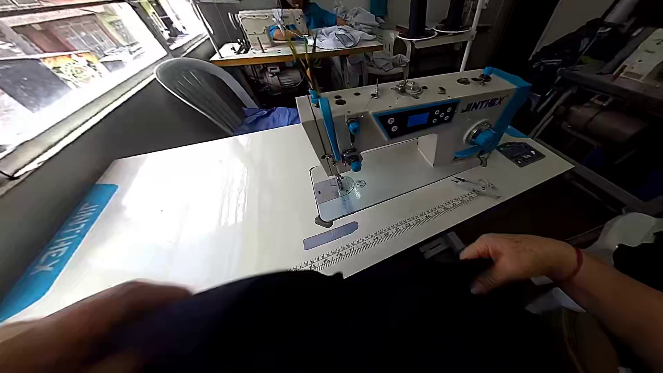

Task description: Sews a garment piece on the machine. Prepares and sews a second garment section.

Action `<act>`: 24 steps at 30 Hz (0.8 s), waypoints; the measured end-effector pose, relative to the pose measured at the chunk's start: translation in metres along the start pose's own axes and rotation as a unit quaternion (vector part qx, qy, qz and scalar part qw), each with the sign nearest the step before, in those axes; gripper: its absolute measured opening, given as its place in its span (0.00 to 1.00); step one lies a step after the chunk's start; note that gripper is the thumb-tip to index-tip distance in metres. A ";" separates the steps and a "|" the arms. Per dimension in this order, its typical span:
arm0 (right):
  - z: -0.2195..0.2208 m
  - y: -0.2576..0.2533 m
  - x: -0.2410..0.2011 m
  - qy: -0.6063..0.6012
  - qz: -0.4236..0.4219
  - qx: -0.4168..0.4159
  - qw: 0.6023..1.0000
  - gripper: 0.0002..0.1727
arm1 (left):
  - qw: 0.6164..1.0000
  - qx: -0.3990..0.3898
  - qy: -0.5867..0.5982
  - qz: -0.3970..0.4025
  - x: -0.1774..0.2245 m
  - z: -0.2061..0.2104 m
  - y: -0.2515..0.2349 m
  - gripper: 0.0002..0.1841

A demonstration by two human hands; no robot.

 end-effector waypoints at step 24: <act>-0.153 0.053 0.154 -0.363 -0.044 0.719 0.591 0.11 | 0.994 -0.028 -0.095 0.038 -0.220 0.107 -0.159 0.19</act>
Point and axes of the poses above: each hand's wrist, its own y-axis away from the middle knuckle, its own z-axis out of the palm, x = y × z, the point moved 4 cm from there along -y, towards the middle knuckle, and after that the axes turned 11 degrees about -x, right-handed, at the moved point
